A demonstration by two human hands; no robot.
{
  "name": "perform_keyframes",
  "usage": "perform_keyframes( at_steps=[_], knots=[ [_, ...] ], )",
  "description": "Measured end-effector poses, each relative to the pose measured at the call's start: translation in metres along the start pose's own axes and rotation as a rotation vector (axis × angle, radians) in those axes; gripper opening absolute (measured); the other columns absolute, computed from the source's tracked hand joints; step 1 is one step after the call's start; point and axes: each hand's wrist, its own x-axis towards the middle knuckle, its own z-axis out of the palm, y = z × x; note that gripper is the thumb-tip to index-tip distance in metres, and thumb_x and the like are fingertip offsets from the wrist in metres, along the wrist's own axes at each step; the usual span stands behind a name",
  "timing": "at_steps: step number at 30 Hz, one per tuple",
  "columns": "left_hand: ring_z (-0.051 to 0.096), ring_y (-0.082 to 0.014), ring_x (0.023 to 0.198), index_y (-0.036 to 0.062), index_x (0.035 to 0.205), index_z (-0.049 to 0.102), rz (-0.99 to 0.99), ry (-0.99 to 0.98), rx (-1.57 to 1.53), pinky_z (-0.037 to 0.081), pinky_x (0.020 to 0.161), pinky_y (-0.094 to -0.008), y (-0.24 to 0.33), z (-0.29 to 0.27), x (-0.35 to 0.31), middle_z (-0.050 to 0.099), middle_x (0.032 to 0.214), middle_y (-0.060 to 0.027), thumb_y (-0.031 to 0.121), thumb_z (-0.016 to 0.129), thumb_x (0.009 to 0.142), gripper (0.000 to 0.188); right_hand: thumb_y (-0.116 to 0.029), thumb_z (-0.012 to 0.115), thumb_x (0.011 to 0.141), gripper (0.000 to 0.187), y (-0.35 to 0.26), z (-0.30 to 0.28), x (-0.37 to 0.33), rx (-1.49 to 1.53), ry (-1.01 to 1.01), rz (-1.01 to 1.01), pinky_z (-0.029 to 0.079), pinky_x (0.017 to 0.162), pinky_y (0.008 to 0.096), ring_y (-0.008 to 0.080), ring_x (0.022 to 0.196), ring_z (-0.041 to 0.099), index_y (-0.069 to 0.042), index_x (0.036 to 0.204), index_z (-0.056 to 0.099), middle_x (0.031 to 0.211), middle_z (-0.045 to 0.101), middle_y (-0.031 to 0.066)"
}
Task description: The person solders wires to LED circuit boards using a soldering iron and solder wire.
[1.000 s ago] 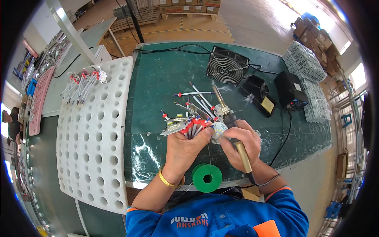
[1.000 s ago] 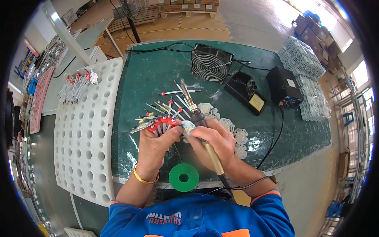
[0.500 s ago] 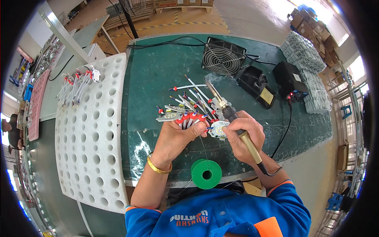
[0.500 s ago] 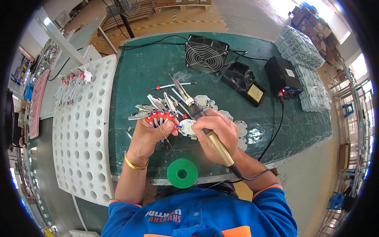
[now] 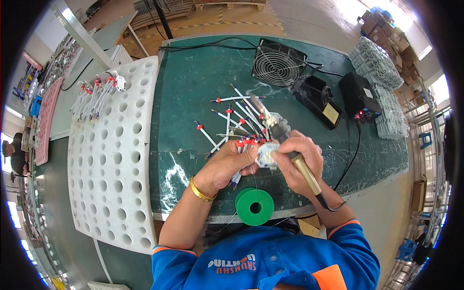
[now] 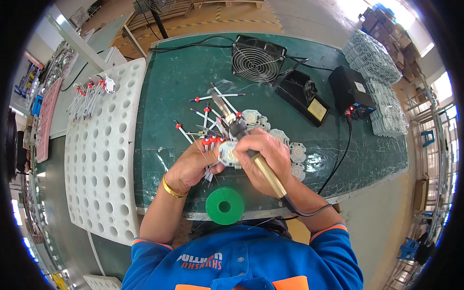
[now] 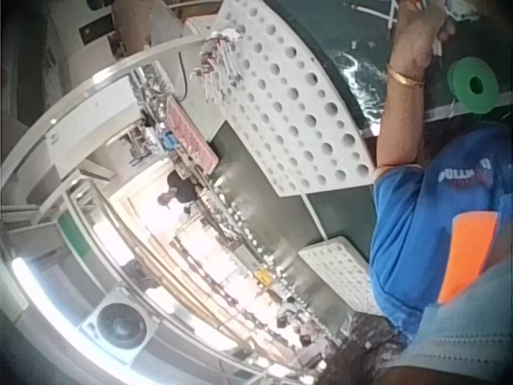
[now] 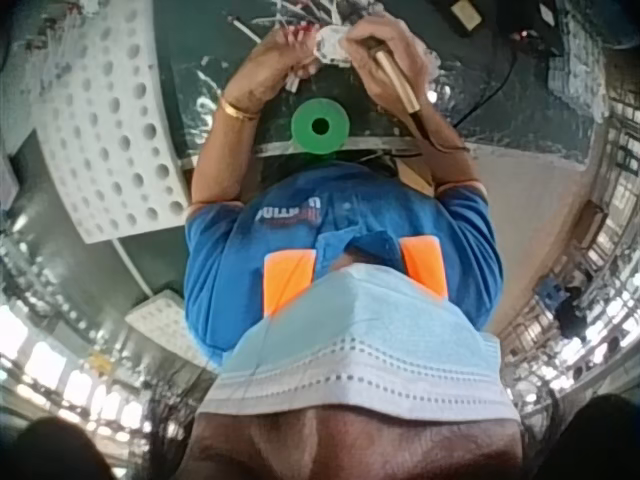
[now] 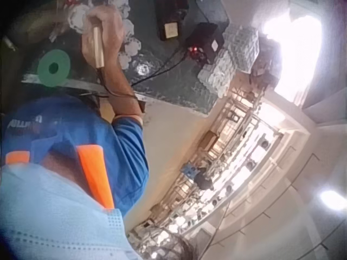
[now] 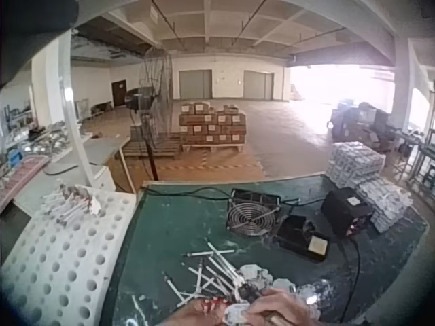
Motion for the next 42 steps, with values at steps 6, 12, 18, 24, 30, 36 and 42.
perform_keyframes(
  at_steps=[6, 12, 18, 24, 30, 36, 42],
  knots=[
    [0.029, -0.007, 0.05, 0.0085, 0.079, 0.05, 0.196, -0.05, -0.507, 0.024, 0.046, -0.0214, -0.006, -0.01, 0.006, 0.037, 0.058, 0.0046, 0.051, 0.053, 0.083, 0.042, -0.001, 0.066, 0.075, 0.018, 0.024, -0.013, 0.005, -0.102, 0.185, 0.055, 0.045, 0.057, 0.0298, 0.0225, 0.063, 0.056, -0.003, 0.088, 0.054, 0.072, 0.056, 0.0088],
    [0.035, -0.0056, 0.054, 0.0029, 0.092, 0.055, 0.452, -0.176, -0.738, 0.029, 0.051, -0.0205, 0.012, -0.033, -0.011, 0.046, 0.069, 0.002, 0.038, 0.057, 0.086, 0.035, -0.012, 0.065, 0.073, 0.02, 0.045, -0.024, 0.008, -0.485, -0.202, 0.038, 0.045, 0.072, 0.0389, 0.0318, 0.073, 0.058, -0.005, 0.084, 0.051, 0.079, 0.059, 0.0116],
    [0.049, -0.0069, 0.063, 0.0004, 0.099, 0.057, 0.439, 0.469, -0.053, 0.038, 0.056, -0.0207, 0.04, -0.035, -0.041, 0.057, 0.077, -0.0016, 0.015, 0.056, 0.089, 0.018, -0.012, 0.061, 0.075, 0.016, 0.053, -0.002, 0.007, -0.594, -0.346, -0.029, 0.046, 0.071, 0.0402, 0.0327, 0.083, 0.056, -0.006, 0.087, 0.053, 0.084, 0.056, 0.0134],
    [0.055, -0.0134, 0.078, 0.0025, 0.105, 0.054, 0.436, 0.664, -0.012, 0.046, 0.07, -0.028, 0.054, -0.034, -0.089, 0.058, 0.091, -0.0043, 0.007, 0.053, 0.087, 0.019, -0.003, 0.057, 0.069, 0.019, 0.052, -0.003, 0.002, -0.662, -0.4, -0.027, 0.045, 0.062, 0.0416, 0.0327, 0.073, 0.055, -0.005, 0.088, 0.054, 0.074, 0.051, 0.0138],
    [0.055, -0.0143, 0.076, 0.0017, 0.103, 0.054, 0.498, 0.868, 0.015, 0.047, 0.068, -0.0285, 0.089, -0.045, -0.127, 0.056, 0.09, -0.0036, 0.002, 0.05, 0.086, 0.017, 0.0, 0.058, 0.066, 0.023, 0.055, -0.004, 0.004, -0.672, -0.341, -0.072, 0.044, 0.06, 0.0412, 0.0321, 0.068, 0.053, -0.003, 0.089, 0.054, 0.074, 0.052, 0.0144],
    [0.055, -0.0131, 0.074, 0.0014, 0.101, 0.055, 0.22, 0.692, 0.443, 0.046, 0.066, -0.0257, 0.149, -0.136, -0.114, 0.056, 0.087, -0.0033, 0.002, 0.055, 0.083, 0.019, 0.0, 0.059, 0.064, 0.024, 0.049, -0.012, 0.007, -0.595, -0.168, -0.243, 0.045, 0.061, 0.0407, 0.0321, 0.069, 0.055, -0.002, 0.087, 0.053, 0.074, 0.052, 0.0146],
    [0.055, -0.0123, 0.081, 0.0038, 0.104, 0.057, 0.056, 0.804, 0.883, 0.046, 0.072, -0.027, 0.154, -0.247, -0.073, 0.059, 0.094, -0.002, 0.009, 0.073, 0.065, 0.043, -0.004, 0.061, 0.063, 0.023, 0.044, -0.011, 0.005, -0.493, -0.136, -0.284, 0.046, 0.059, 0.0394, 0.0309, 0.069, 0.056, -0.002, 0.085, 0.053, 0.074, 0.053, 0.0132]
  ],
)
